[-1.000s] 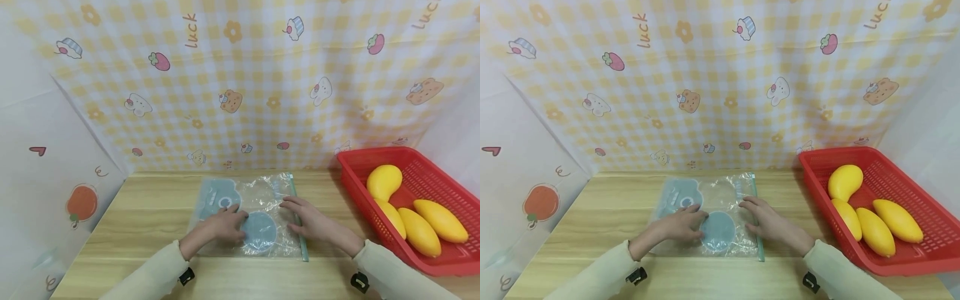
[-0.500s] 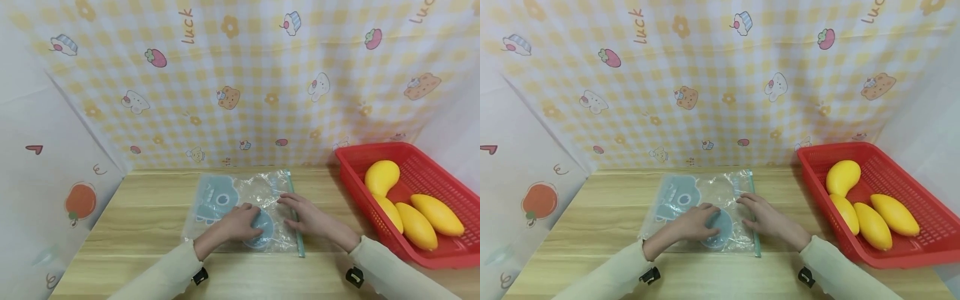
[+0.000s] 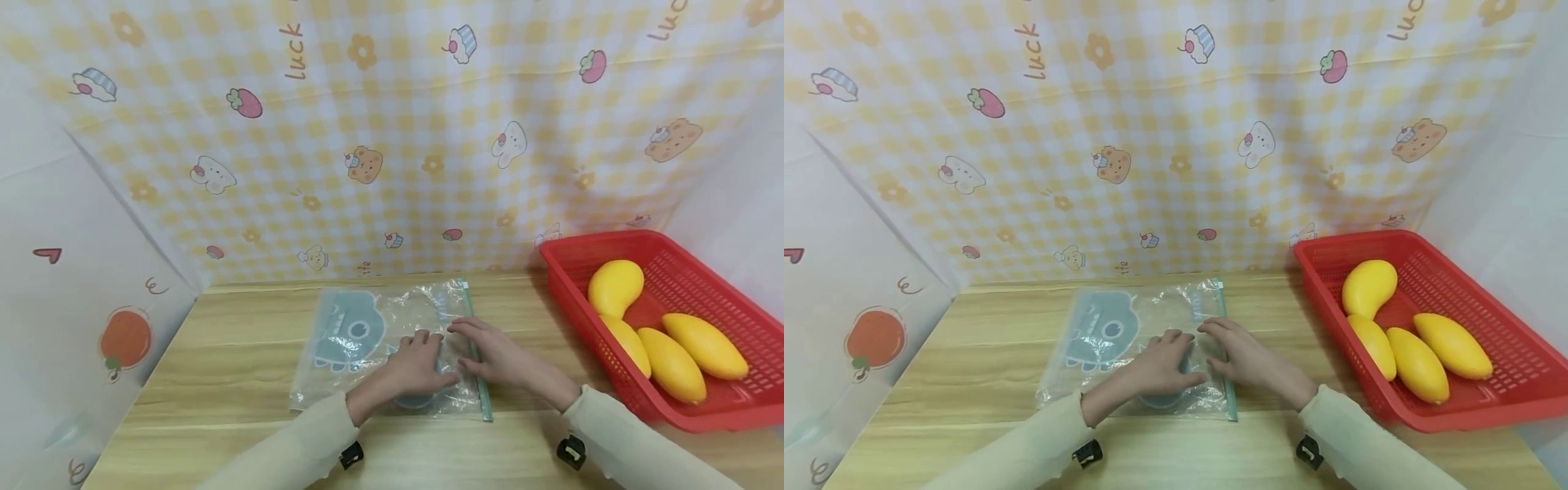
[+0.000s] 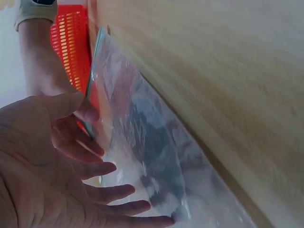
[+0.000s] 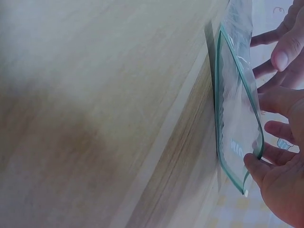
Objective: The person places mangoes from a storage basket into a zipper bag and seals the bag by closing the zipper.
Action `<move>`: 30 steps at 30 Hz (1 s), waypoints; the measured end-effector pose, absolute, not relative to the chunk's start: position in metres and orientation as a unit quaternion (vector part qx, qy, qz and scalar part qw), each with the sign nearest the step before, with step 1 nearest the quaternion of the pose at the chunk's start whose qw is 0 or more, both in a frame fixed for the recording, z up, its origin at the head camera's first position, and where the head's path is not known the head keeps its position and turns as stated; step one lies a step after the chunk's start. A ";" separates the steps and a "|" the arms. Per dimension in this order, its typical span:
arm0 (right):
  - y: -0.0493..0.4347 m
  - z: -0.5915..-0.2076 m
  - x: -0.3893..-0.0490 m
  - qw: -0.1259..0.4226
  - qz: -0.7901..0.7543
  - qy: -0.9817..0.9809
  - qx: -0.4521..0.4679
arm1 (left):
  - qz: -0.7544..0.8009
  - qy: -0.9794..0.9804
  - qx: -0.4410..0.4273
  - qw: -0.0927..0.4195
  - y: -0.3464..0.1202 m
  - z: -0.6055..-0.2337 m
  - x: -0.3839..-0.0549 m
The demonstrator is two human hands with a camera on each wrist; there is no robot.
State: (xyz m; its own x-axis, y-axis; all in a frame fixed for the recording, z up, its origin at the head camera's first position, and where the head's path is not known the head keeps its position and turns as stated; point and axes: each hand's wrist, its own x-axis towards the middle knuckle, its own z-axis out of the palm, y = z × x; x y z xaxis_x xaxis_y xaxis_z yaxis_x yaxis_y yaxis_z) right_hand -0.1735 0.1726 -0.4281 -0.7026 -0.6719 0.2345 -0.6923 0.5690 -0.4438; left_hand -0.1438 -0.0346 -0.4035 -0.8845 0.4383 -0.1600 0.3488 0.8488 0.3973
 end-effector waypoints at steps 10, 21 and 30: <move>0.170 -0.423 -0.176 0.013 0.271 -0.881 0.387 | 0.183 0.958 0.186 0.118 -0.016 -0.409 -0.142; 0.191 -0.431 -0.185 0.055 0.350 -0.865 0.356 | 0.173 0.964 0.165 0.117 -0.006 -0.412 -0.141; 0.204 -0.432 -0.200 0.002 0.418 -0.870 0.261 | 0.196 0.966 0.126 0.109 0.017 -0.415 -0.143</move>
State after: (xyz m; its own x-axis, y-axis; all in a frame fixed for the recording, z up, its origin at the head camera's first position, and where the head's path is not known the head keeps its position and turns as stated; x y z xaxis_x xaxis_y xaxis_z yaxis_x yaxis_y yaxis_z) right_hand -0.2004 0.2045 -0.4320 -0.8636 -0.4525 0.2223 -0.4561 0.5135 -0.7268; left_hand -0.1427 0.0169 -0.4151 -0.9444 0.2869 -0.1608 0.2018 0.8916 0.4054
